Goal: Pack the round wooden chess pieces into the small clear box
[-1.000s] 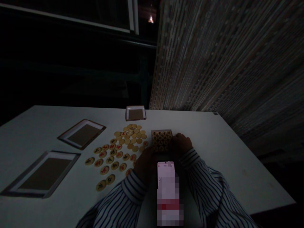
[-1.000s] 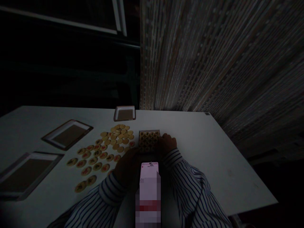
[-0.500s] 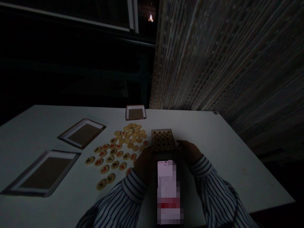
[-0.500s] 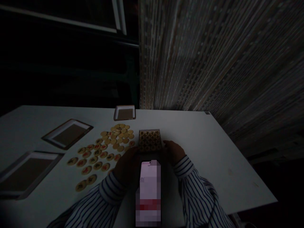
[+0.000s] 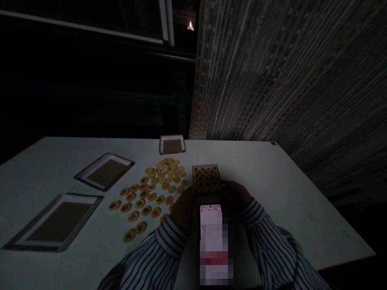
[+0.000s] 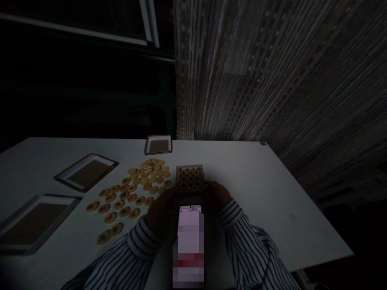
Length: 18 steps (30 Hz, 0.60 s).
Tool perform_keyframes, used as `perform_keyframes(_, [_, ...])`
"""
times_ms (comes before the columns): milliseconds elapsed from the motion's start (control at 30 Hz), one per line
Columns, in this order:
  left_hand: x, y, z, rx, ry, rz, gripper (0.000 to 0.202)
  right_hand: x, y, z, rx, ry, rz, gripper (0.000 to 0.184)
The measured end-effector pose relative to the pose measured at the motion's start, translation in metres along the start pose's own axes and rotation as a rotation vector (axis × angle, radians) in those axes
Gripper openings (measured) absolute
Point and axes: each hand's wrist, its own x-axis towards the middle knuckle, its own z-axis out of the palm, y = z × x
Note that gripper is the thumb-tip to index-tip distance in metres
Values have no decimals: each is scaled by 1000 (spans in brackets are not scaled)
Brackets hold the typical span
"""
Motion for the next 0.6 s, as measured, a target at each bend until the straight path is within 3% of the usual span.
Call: perform_keyframes(600, [1,2,-4,20,-3,24,35,2,-2,3,8,21,-9,40])
